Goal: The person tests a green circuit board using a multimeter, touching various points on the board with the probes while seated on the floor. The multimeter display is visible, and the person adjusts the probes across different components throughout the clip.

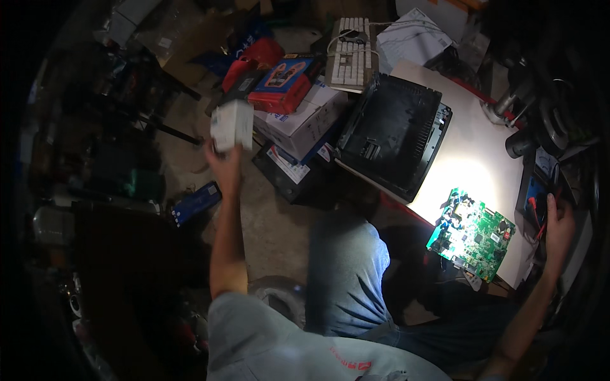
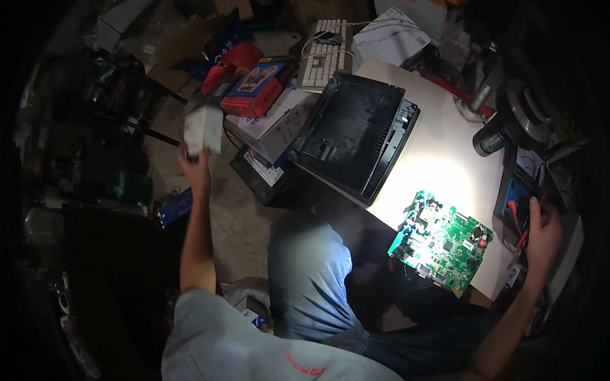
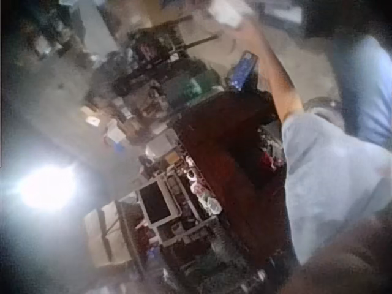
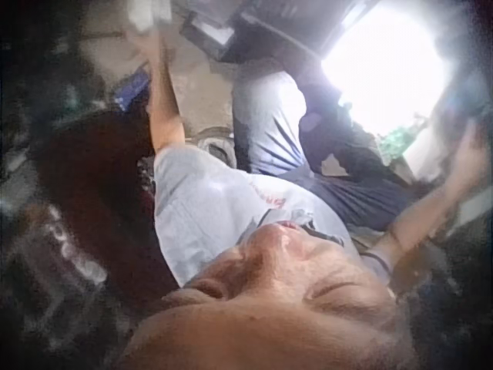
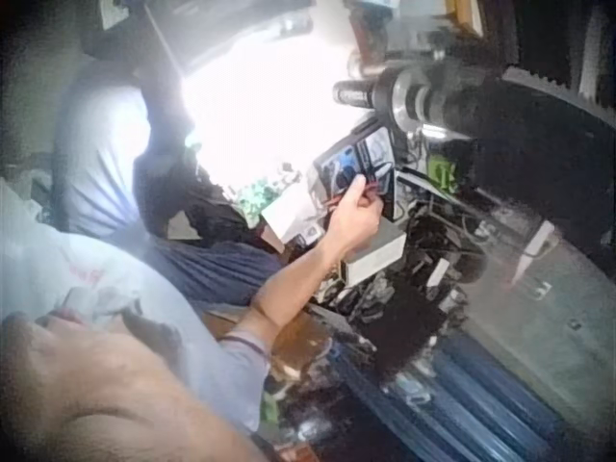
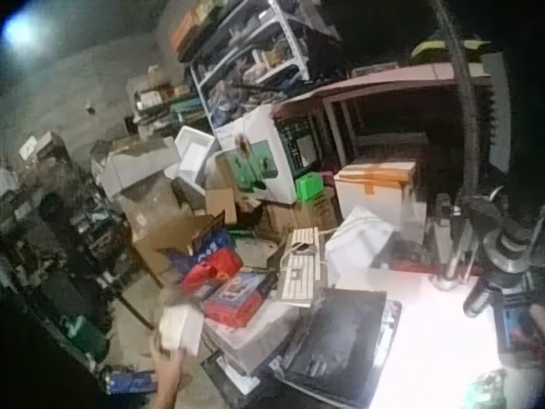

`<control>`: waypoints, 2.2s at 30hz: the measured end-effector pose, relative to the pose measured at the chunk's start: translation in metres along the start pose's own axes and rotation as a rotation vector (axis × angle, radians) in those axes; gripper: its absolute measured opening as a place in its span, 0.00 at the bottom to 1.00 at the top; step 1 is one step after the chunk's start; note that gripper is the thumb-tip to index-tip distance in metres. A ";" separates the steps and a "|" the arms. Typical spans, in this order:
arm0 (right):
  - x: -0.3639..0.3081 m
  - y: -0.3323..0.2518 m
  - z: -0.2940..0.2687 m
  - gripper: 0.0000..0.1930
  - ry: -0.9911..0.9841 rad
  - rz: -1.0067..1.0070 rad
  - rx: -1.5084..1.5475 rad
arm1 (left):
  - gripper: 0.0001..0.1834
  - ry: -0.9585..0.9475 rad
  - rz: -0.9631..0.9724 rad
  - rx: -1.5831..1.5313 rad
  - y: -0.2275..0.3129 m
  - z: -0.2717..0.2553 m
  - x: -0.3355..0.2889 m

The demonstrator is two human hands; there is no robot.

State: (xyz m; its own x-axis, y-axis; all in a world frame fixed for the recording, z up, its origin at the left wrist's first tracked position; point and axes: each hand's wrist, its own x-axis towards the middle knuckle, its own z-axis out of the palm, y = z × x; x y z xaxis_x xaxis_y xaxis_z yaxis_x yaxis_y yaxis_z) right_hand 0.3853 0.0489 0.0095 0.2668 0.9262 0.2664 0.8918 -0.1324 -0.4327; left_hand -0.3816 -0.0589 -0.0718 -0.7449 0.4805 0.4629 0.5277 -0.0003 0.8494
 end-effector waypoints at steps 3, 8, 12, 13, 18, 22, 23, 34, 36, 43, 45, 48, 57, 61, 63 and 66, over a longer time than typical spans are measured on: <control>-0.002 -0.001 -0.007 0.23 0.013 -0.024 -0.029 | 0.47 -0.138 -0.243 -0.023 -0.025 -0.034 -0.082; -0.004 -0.002 -0.001 0.22 0.012 -0.030 -0.021 | 0.49 -0.297 -0.376 -0.077 -0.081 -0.040 -0.148; 0.000 -0.022 0.000 0.26 -0.018 0.046 -0.082 | 0.50 -0.387 -0.314 -0.047 -0.109 -0.029 -0.155; 0.003 -0.020 0.002 0.27 0.007 0.032 -0.086 | 0.51 -0.405 -0.290 -0.035 -0.113 -0.022 -0.156; 0.018 -0.028 0.011 0.25 -0.024 -0.025 -0.150 | 0.52 -0.517 -0.001 0.297 -0.119 -0.003 -0.160; 0.023 -0.019 0.011 0.21 -0.042 -0.035 -0.128 | 0.50 -0.519 0.140 0.362 -0.116 -0.003 -0.159; 0.023 -0.017 0.011 0.20 -0.027 -0.037 -0.089 | 0.50 -0.511 0.151 0.390 -0.114 -0.004 -0.159; 0.013 0.006 0.004 0.18 0.024 -0.051 0.285 | 0.46 -0.475 0.024 0.553 -0.103 -0.017 -0.154; 0.015 0.013 0.001 0.19 0.033 -0.065 0.310 | 0.46 -0.511 0.055 0.611 -0.106 -0.015 -0.158; 0.010 0.016 -0.002 0.18 0.137 -0.106 0.461 | 0.38 -0.426 0.175 0.573 -0.107 -0.014 -0.159; 0.000 -0.001 -0.016 0.17 0.064 0.028 0.616 | 0.29 -0.377 0.062 0.489 -0.088 -0.018 -0.159; -0.007 -0.006 -0.019 0.12 0.070 0.111 0.980 | 0.19 -0.297 -0.183 0.138 -0.010 -0.009 -0.149; -0.105 -0.042 -0.020 0.14 0.020 0.053 1.460 | 0.23 -0.972 0.385 -0.489 0.296 0.075 -0.175; -0.125 -0.103 -0.033 0.13 0.065 -0.779 0.815 | 0.32 -1.440 0.604 -0.612 0.355 0.141 -0.208; -0.122 -0.113 -0.042 0.14 -0.012 -0.751 0.785 | 0.27 -1.479 0.610 -0.617 0.367 0.156 -0.228; -0.116 -0.100 -0.052 0.12 -0.101 -0.704 0.710 | 0.23 -1.510 0.584 -0.562 0.374 0.169 -0.242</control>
State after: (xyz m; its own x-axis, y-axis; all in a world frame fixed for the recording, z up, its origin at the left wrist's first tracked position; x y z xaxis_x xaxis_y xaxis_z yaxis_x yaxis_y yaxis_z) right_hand 0.2845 -0.0640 0.0667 -0.2993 0.7425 0.5993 0.4016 0.6677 -0.6268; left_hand 0.0649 -0.0275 0.0910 0.6708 0.6433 0.3691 0.1260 -0.5892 0.7981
